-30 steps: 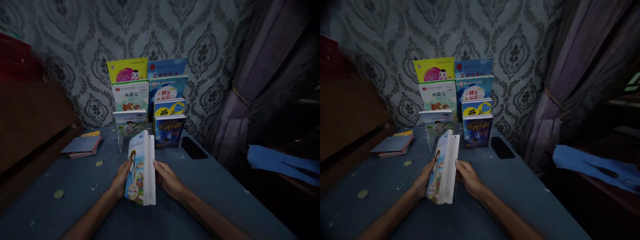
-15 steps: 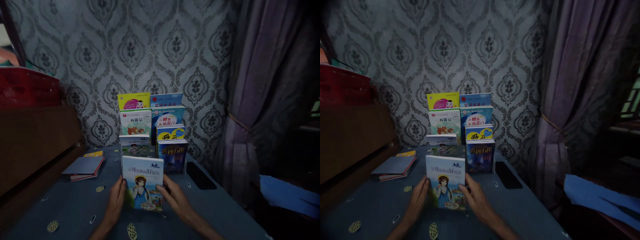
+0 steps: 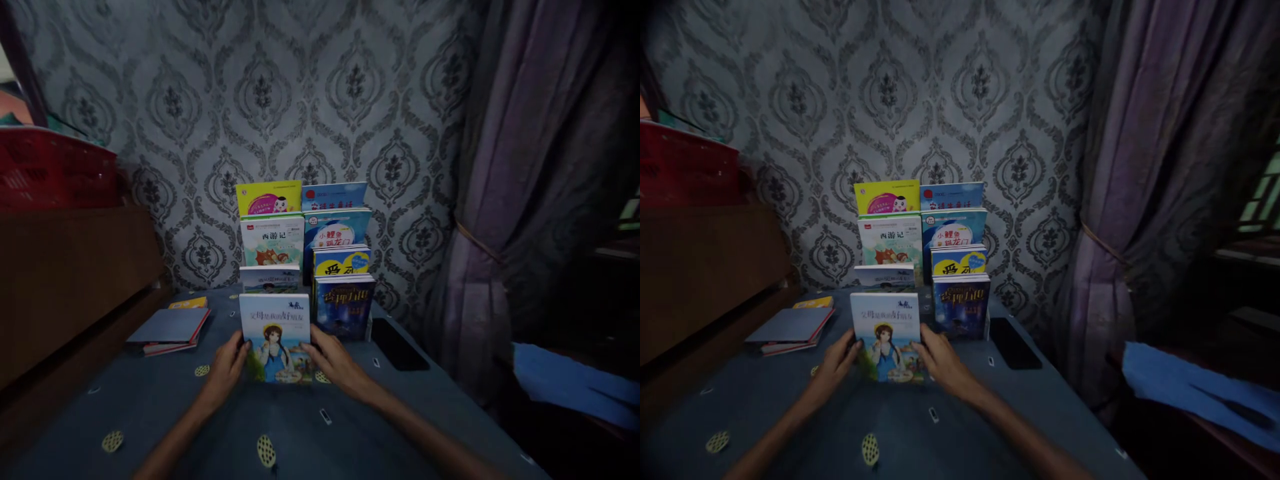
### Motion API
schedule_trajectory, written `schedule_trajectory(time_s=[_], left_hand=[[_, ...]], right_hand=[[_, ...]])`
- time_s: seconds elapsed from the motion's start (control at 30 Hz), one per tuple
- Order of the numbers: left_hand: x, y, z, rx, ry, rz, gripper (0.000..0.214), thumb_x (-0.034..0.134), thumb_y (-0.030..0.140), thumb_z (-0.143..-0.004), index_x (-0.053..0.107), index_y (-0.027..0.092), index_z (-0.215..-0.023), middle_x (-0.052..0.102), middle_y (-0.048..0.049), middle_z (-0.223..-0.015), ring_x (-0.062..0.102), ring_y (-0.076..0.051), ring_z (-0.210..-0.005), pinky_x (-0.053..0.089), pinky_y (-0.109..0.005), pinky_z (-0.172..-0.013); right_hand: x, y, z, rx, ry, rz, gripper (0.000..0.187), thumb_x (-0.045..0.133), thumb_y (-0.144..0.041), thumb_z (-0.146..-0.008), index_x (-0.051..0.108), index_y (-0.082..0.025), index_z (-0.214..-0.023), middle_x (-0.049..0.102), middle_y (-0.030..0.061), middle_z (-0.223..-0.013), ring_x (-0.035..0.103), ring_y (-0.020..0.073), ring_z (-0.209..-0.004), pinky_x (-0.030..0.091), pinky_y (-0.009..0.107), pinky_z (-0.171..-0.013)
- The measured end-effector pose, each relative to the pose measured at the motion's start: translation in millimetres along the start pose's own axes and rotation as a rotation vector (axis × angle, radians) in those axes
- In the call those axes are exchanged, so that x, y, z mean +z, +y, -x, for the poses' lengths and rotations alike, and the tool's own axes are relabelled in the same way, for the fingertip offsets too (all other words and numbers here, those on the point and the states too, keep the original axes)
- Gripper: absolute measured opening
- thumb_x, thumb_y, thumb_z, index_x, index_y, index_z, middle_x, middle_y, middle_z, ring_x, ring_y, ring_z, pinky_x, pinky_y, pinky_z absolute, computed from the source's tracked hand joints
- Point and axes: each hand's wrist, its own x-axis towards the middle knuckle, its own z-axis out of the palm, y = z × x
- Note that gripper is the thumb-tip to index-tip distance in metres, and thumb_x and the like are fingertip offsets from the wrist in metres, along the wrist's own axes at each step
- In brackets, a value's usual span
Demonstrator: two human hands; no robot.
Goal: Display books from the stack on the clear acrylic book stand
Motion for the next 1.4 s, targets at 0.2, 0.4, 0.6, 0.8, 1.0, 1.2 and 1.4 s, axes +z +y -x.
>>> schedule_trajectory(time_s=[0.2,0.4,0.6,0.8,1.0,1.2,1.4], left_hand=[[-16.1,3.9,-60.5,0.135,0.087,-0.088,0.028,0.042,0.041,-0.089,0.058,0.019,-0.091,0.066,-0.0036,-0.078,0.061,-0.02,-0.07,0.049,-0.029,-0.064],[-37.0,26.7,-124.3,0.195,0.196,-0.145,0.02,0.045,0.033,-0.09,0.057,0.018,-0.095,0.064,-0.0045,-0.084,0.06,-0.02,-0.078,0.048,-0.032,-0.075],[-40.4,35.1,-146.1,0.235,0.234,-0.269,0.017,0.044,0.029,-0.09,0.056,0.018,-0.093,0.062,-0.004,-0.082,0.059,-0.02,-0.078,0.045,-0.03,-0.075],[-28.8,19.0,-141.2,0.187,0.169,-0.309,0.014,0.043,0.023,-0.089,0.054,0.018,-0.095,0.063,-0.005,-0.083,0.061,-0.02,-0.078,0.046,-0.028,-0.071],[-24.3,12.4,-140.5,0.121,0.129,-0.399,0.01,0.044,0.021,-0.091,0.053,0.018,-0.091,0.065,-0.0073,-0.084,0.063,-0.022,-0.08,0.047,-0.031,-0.074],[-21.1,18.6,-138.5,0.068,0.124,-0.501,0.008,0.046,0.023,-0.093,0.051,0.017,-0.096,0.067,-0.0127,-0.093,0.065,-0.027,-0.091,0.047,-0.034,-0.077],[-14.3,23.2,-135.5,0.028,0.143,-0.557,0.011,0.044,0.02,-0.094,0.047,0.017,-0.104,0.067,-0.014,-0.1,0.067,-0.026,-0.092,0.048,-0.033,-0.076]], right_hand=[[-16.8,10.4,-70.2,-0.119,0.053,0.084,0.02,0.045,-0.027,-0.093,0.058,-0.018,-0.105,0.069,0.0092,-0.097,0.064,0.0244,-0.088,0.05,0.036,-0.079],[-51.0,-1.2,-131.2,-0.233,0.224,0.235,0.02,0.042,-0.027,-0.092,0.055,-0.017,-0.104,0.067,0.0095,-0.093,0.061,0.0237,-0.083,0.046,0.034,-0.075],[-54.4,-10.6,-139.5,-0.099,0.235,0.386,0.024,0.038,-0.023,-0.094,0.052,-0.016,-0.111,0.067,0.011,-0.102,0.06,0.0236,-0.091,0.043,0.03,-0.078],[-47.2,-13.6,-137.2,0.063,0.152,0.514,0.019,0.042,-0.02,-0.094,0.053,-0.013,-0.109,0.067,0.0132,-0.106,0.061,0.024,-0.096,0.043,0.03,-0.082],[-46.5,-23.0,-144.1,0.222,0.061,0.585,0.021,0.051,-0.012,-0.089,0.06,-0.006,-0.108,0.066,0.0224,-0.112,0.063,0.0308,-0.106,0.045,0.033,-0.085],[-43.4,-31.1,-143.6,0.356,0.05,0.586,0.027,0.053,-0.009,-0.086,0.06,-0.005,-0.112,0.068,0.0234,-0.109,0.066,0.0322,-0.103,0.047,0.032,-0.08],[-26.7,-29.6,-138.8,0.42,0.095,0.511,0.028,0.053,-0.01,-0.086,0.06,-0.009,-0.113,0.072,0.0169,-0.103,0.069,0.027,-0.096,0.048,0.027,-0.075]])
